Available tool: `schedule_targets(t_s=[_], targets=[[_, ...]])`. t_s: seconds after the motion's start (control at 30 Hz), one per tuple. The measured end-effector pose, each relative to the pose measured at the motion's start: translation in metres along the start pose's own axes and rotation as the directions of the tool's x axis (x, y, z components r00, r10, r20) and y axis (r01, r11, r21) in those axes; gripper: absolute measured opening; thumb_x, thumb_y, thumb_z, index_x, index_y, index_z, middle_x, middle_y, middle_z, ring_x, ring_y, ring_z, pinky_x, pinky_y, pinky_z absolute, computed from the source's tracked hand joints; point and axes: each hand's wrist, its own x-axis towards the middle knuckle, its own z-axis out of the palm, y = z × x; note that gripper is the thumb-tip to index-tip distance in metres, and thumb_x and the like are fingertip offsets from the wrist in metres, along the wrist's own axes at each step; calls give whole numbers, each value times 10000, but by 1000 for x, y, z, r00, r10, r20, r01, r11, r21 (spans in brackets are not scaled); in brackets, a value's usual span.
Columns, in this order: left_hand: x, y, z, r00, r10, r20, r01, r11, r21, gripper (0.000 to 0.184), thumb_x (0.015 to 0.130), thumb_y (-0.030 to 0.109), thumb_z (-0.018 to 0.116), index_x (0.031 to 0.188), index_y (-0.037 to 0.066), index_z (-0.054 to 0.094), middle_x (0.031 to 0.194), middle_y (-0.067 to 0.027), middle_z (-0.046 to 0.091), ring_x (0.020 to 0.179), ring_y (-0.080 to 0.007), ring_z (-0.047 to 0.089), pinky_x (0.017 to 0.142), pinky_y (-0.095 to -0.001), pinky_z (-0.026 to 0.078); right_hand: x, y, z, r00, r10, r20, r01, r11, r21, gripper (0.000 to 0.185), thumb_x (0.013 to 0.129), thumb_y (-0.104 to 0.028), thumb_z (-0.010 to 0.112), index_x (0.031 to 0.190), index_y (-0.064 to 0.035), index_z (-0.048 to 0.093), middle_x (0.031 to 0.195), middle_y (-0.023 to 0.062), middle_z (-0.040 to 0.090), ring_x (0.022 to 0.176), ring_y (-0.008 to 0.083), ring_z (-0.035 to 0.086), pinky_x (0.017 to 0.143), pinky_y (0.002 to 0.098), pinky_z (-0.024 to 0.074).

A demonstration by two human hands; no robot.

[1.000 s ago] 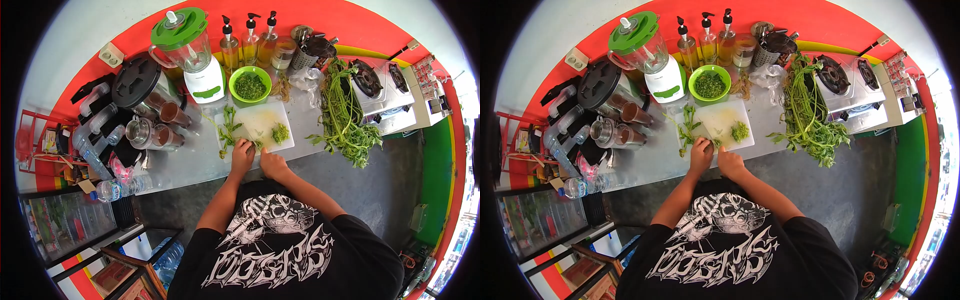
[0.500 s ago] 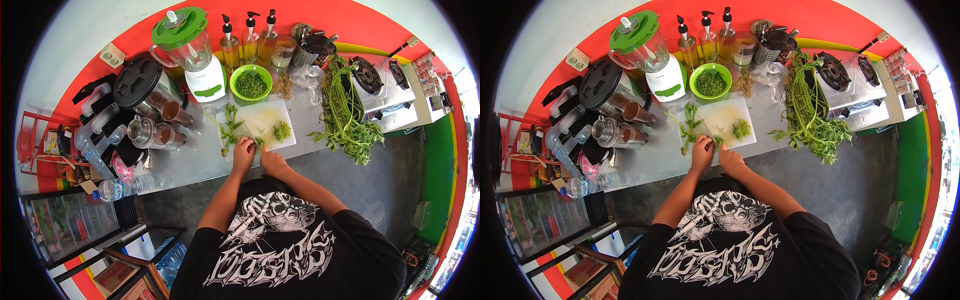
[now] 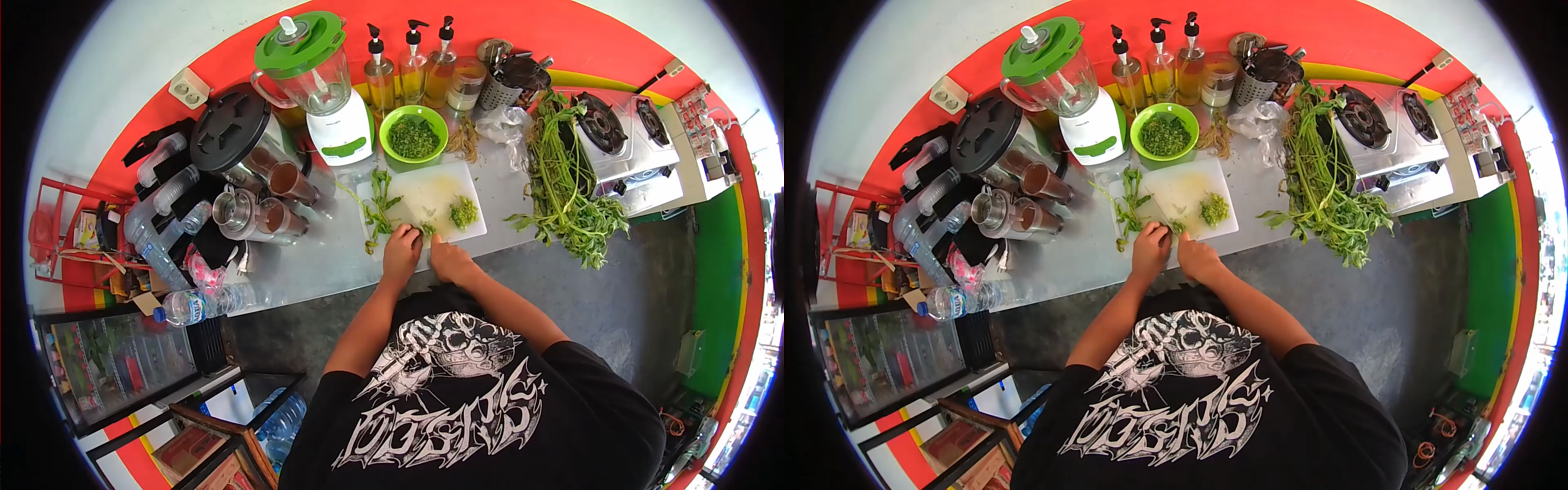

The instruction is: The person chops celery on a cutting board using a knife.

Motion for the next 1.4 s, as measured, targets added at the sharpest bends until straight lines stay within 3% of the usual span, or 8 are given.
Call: schedule_targets(t_s=[0.1,0.27,0.73,1.17,1.4], targets=[[-1,-3,1,999,33,41,-35,998,48,107,875,55,685,973,12,691,1009,-143,642,908,-373,646,793,-434,530,-6,-4,0,999,20,30,-20,1000,-20,319,914,-49,593,1178,28,433,1092,318,697,1048,488,686,912,538,553],[0,1,2,998,-43,-44,41,998,-49,76,868,47,683,932,7,679,1013,-146,654,886,-387,648,778,-436,528,-1,-1,4,1000,3,4,-3,1000,-22,361,902,-54,616,1198,33,428,1102,322,694,1064,479,686,909,538,557],[5,2,-3,985,-168,28,168,986,-8,107,815,46,705,906,-8,689,958,-146,685,863,-371,670,762,-422,532,-3,-7,5,1000,0,-6,-1,999,-48,347,903,-61,624,1178,23,429,1096,318,697,1053,471,694,891,542,562],[4,1,1,992,-122,-10,123,991,45,85,824,33,672,900,-5,678,956,-157,672,870,-380,656,774,-433,524,-1,-5,17,1000,4,-17,-5,999,-34,321,907,-62,605,1160,21,426,1057,312,704,1021,482,696,882,557,558],[3,-4,-1,987,-160,16,160,986,-34,77,836,7,692,907,-19,680,924,-156,632,807,-344,663,722,-408,528,-2,-11,10,999,10,-53,-10,1000,0,328,899,-53,609,1162,25,428,1042,311,705,1016,471,702,879,554,561]])
